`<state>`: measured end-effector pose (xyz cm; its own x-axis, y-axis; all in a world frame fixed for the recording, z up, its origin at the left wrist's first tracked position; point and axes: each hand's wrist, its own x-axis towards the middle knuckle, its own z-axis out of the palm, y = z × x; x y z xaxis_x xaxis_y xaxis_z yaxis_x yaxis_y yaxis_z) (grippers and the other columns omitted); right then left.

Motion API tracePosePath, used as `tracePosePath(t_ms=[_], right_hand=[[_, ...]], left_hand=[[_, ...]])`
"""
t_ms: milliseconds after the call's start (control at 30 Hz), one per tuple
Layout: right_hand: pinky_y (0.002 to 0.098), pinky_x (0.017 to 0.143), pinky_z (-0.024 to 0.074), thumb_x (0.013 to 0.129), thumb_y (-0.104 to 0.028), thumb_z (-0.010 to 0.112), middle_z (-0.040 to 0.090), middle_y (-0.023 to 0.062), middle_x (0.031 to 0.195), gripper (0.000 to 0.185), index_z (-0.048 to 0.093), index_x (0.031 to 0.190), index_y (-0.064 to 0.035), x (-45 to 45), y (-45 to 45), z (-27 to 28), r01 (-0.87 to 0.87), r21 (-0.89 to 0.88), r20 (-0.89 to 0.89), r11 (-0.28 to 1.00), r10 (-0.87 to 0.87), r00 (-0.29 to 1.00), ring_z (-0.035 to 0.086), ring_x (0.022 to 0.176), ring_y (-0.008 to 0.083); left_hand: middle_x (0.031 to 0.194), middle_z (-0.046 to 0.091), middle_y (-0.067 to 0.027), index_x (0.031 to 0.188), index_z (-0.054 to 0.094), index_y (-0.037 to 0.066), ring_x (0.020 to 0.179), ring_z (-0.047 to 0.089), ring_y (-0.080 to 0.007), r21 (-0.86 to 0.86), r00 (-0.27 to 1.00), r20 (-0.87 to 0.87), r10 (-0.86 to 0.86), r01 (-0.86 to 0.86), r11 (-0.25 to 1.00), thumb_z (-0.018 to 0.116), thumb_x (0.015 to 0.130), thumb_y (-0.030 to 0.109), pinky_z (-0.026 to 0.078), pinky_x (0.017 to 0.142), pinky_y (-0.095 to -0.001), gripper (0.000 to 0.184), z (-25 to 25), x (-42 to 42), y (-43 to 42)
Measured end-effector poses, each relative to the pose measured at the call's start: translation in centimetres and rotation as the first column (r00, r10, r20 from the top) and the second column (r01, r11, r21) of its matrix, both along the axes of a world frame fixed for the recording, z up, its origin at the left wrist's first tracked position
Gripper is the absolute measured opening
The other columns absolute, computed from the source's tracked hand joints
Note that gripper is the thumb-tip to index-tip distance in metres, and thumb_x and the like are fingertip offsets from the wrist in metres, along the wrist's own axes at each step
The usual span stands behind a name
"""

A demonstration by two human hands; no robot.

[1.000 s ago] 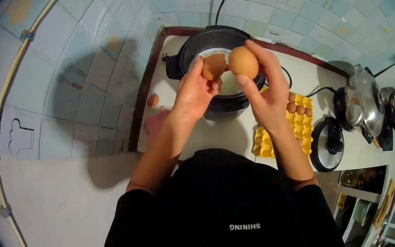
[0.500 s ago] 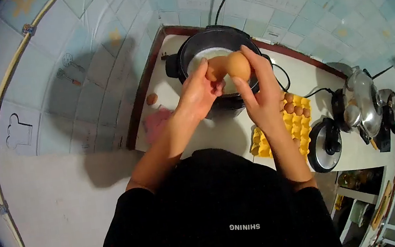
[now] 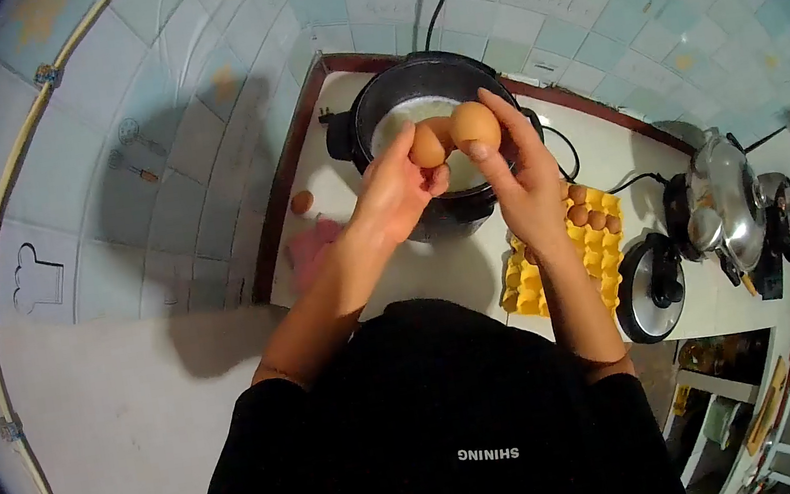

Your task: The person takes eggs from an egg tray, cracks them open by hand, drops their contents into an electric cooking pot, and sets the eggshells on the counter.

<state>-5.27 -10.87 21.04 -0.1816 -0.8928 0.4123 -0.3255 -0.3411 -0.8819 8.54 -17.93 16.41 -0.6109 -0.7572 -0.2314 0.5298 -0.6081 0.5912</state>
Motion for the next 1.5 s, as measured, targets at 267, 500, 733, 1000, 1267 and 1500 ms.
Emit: tracePosePath(t_ms=[267,500,733,1000,1267,1500], right_hand=[[0.0278,0.071,0.0481,0.094,-0.033,0.042,0.056,0.0167,0.106,0.043,0.043,0.118,0.0030,-2.1,-0.6,-1.2,-0.494,0.042,0.906,0.868,0.176,0.386,0.056,0.073,0.0157],[0.0305,0.067,0.0510,0.094,-0.033,0.042,0.059,0.0111,0.087,0.040,0.050,0.108,0.0027,-3.5,-1.6,-2.3,-0.464,0.154,0.895,0.872,0.076,0.439,0.058,0.070,0.0174],[0.0243,0.056,0.0453,0.091,-0.035,0.048,0.058,0.0066,0.070,0.035,0.055,0.093,-0.0007,-5.8,-5.2,-0.6,-0.469,0.216,0.696,0.856,0.202,0.689,0.055,0.059,0.0139],[0.0237,0.054,0.0428,0.089,-0.037,0.052,0.056,0.0051,0.074,0.036,0.053,0.095,-0.0011,-6.2,-8.9,3.6,-0.401,0.346,0.419,0.848,0.243,0.875,0.051,0.058,0.0112],[0.0214,0.067,0.0473,0.086,-0.031,0.059,0.060,0.0058,0.086,0.036,0.054,0.105,-0.0014,-6.0,-10.5,3.8,-0.363,0.322,0.248,0.874,0.292,0.924,0.058,0.072,0.0101],[0.0309,0.077,0.0489,0.078,-0.026,0.064,0.064,0.0132,0.094,0.044,0.055,0.110,0.0026,-6.7,-12.4,-0.4,-0.182,0.234,-0.258,0.955,0.242,0.935,0.062,0.084,0.0203]], left_hand=[[0.100,0.058,-0.0016,0.111,0.051,0.008,0.074,0.048,-0.0120,-0.052,1.000,-0.021,-0.023,0.022,0.998,0.044,0.092,0.037,0.039,0.066,-0.0242,0.035,-0.3,0.7,-0.6],[0.098,0.059,-0.0118,0.109,0.053,0.005,0.078,0.052,-0.0169,-0.048,0.994,-0.087,-0.067,0.063,0.997,0.039,0.093,0.039,0.045,0.071,-0.0281,0.040,1.5,1.0,-1.5],[0.086,0.060,-0.0106,0.089,0.058,0.003,0.076,0.057,-0.0203,-0.369,0.991,0.046,-0.125,0.133,0.920,0.051,0.090,0.034,0.049,0.066,-0.0310,0.032,3.7,1.2,-6.9],[0.101,0.056,-0.0089,0.122,0.047,0.002,0.075,0.057,-0.0126,-0.765,0.905,0.421,-0.058,0.388,0.515,0.061,0.084,0.021,0.049,0.067,-0.0249,0.044,7.8,-0.3,-8.0],[0.099,0.058,-0.0093,0.118,0.048,-0.001,0.079,0.058,-0.0136,-0.797,0.920,0.387,0.065,0.298,0.525,0.061,0.084,0.016,0.050,0.070,-0.0249,0.040,6.2,-1.5,-11.0],[0.094,0.060,-0.0094,0.114,0.051,-0.002,0.075,0.060,-0.0138,-0.681,0.811,0.576,0.106,0.404,0.611,0.058,0.083,0.011,0.050,0.065,-0.0251,0.034,3.8,-2.3,-11.6]])
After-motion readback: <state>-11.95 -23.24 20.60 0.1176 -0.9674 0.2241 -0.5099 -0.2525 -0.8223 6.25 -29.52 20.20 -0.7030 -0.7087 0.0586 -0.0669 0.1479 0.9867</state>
